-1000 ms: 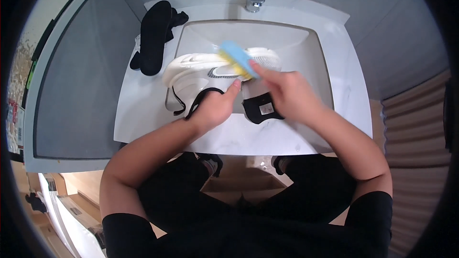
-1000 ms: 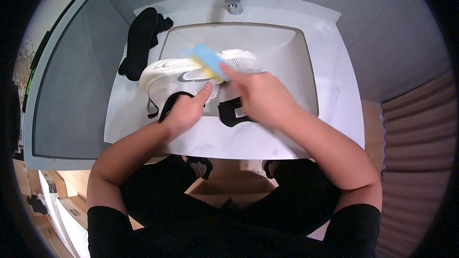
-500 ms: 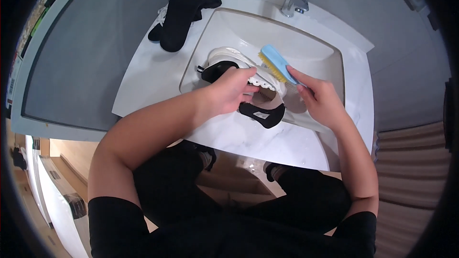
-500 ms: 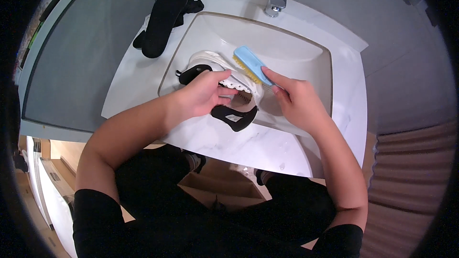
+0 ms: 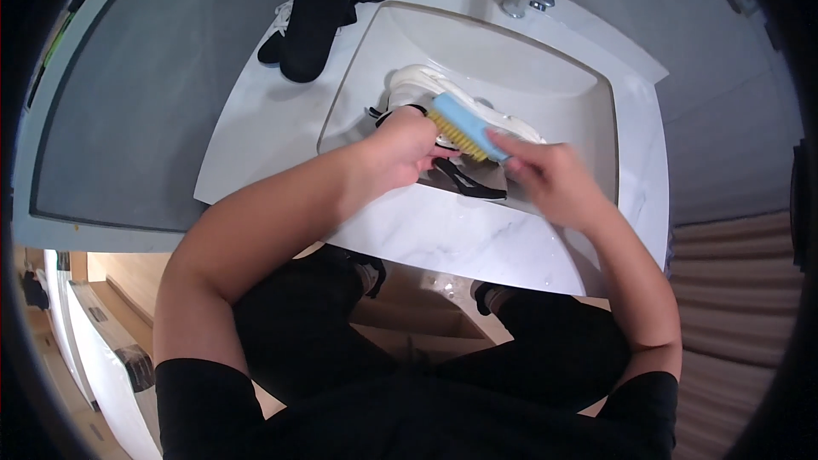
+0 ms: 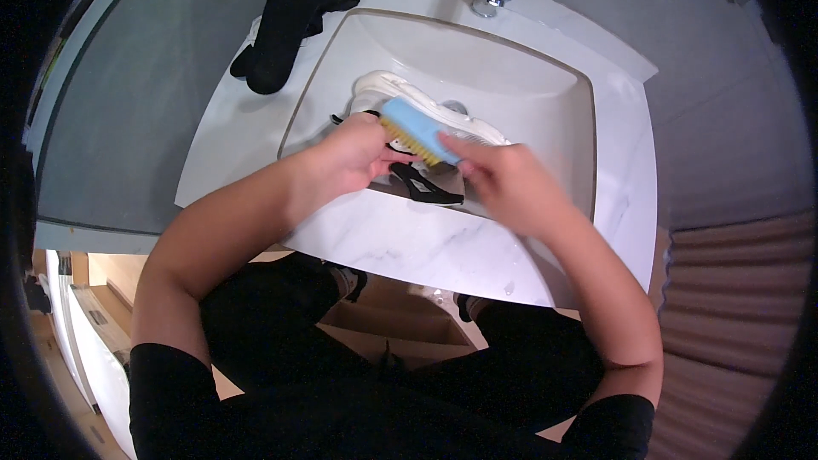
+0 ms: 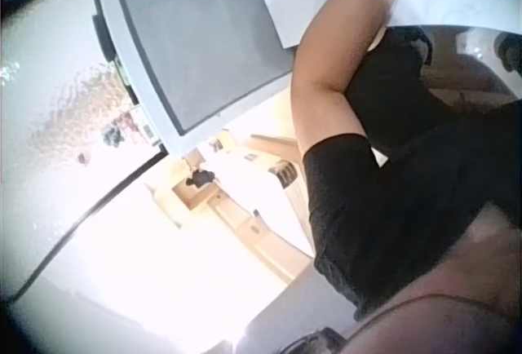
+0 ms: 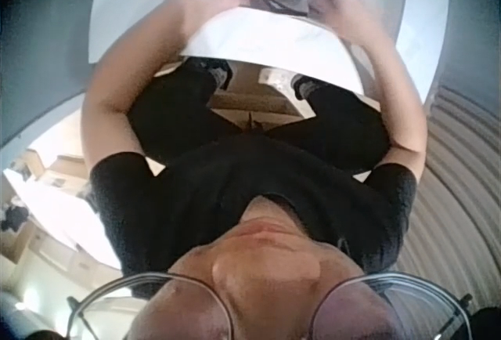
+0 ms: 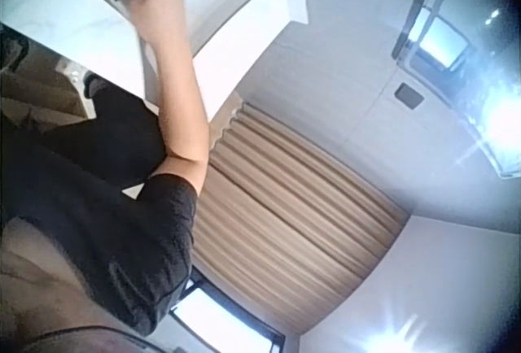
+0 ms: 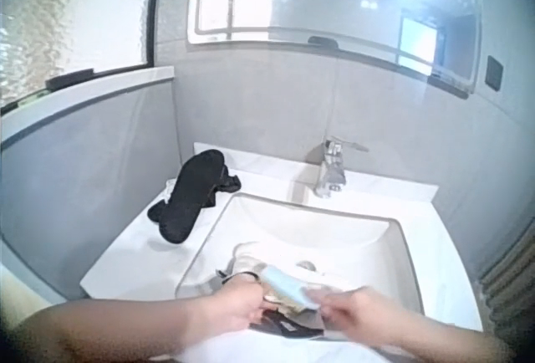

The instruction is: The person cleans a shoe over a sink with a brush, scrubbing the shoe's exterior, interior, and bottom sole.

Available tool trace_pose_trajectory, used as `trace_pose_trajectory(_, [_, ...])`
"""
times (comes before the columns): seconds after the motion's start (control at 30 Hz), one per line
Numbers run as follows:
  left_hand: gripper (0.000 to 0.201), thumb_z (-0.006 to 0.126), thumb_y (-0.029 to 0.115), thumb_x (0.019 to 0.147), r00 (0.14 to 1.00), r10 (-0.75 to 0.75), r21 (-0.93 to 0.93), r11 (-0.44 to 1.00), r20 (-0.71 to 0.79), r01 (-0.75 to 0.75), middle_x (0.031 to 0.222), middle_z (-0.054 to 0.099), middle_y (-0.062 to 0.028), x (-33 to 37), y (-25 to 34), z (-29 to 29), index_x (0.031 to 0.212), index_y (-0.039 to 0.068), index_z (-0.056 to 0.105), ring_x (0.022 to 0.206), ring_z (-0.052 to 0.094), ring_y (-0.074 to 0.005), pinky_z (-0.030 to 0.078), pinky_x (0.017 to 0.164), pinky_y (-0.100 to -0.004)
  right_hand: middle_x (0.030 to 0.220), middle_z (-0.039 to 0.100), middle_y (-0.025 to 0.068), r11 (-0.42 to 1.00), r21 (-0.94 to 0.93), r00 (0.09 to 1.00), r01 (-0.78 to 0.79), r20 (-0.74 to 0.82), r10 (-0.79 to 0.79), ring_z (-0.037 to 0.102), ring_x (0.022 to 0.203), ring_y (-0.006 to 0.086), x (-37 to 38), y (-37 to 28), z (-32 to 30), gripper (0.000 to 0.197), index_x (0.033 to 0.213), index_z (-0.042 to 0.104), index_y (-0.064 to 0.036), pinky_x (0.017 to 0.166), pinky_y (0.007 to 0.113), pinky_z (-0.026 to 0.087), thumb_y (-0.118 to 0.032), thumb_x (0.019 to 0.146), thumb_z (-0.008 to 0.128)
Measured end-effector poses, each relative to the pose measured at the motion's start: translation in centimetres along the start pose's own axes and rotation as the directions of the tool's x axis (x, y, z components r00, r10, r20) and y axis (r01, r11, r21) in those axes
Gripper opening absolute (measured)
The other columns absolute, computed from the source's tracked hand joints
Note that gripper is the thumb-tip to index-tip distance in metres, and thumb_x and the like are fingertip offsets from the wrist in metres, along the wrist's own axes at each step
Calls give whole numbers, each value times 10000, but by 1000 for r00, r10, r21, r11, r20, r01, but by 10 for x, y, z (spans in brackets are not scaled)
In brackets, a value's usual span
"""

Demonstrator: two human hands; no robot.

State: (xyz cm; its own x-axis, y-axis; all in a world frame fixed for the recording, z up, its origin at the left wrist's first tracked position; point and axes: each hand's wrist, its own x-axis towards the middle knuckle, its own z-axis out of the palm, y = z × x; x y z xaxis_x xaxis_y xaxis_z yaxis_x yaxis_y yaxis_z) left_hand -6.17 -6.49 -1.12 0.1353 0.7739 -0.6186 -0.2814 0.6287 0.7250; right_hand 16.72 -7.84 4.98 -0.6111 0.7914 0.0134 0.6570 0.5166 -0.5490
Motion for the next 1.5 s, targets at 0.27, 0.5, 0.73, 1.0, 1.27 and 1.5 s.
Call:
trace_pose_trajectory(0.27, [319,387,77,1086,998,67,-165,984,11,-64,1324,561,-231,-2,1,4,1369,-67,423,1170,640,-352,555,976,-448,813,631,284,984,-114,989,140,-37,-145,640,628,389,-4,3,20,522,1411,602,-152,636,445,514,-12,910,576])
trace_pose_trajectory(0.5, [385,273,66,1091,998,12,-273,962,-59,-27,1413,462,-276,-12,8,12,1437,-95,326,1295,540,-412,473,1120,-511,815,656,274,998,-44,996,-51,72,54,648,625,375,-2,1,9,526,1408,601,-132,651,437,524,23,908,550])
trace_pose_trajectory(0.73, [412,268,115,1092,1000,-18,-398,917,-17,10,1486,372,-300,-9,9,8,1444,-99,276,1344,487,-448,426,1155,-548,849,718,197,976,-176,988,-126,67,139,700,716,362,10,17,2,549,1371,645,-192,715,455,559,9,861,624])
trace_pose_trajectory(1.0, [444,289,96,1086,999,-27,-459,888,23,35,1488,338,-332,-8,7,5,1461,-121,192,1398,384,-521,355,1186,-615,879,724,179,962,-220,979,-158,94,183,700,712,328,12,35,-6,509,1392,629,-248,689,459,563,-53,923,605])
trace_pose_trajectory(1.27, [435,258,118,1089,996,-78,-437,898,-39,53,1457,392,-336,-6,8,6,1446,-129,239,1386,410,-505,351,1191,-598,879,727,160,986,-163,997,-27,64,38,693,718,327,11,40,4,513,1360,652,-297,672,441,557,-47,913,614])
trace_pose_trajectory(1.5, [472,240,157,1089,998,-56,-364,930,-29,42,1450,418,-331,-10,9,8,1462,-132,262,1362,468,-441,365,1194,-549,724,654,170,980,-152,988,129,109,-114,622,617,319,5,55,-3,548,1348,668,-278,620,434,499,-25,863,647])
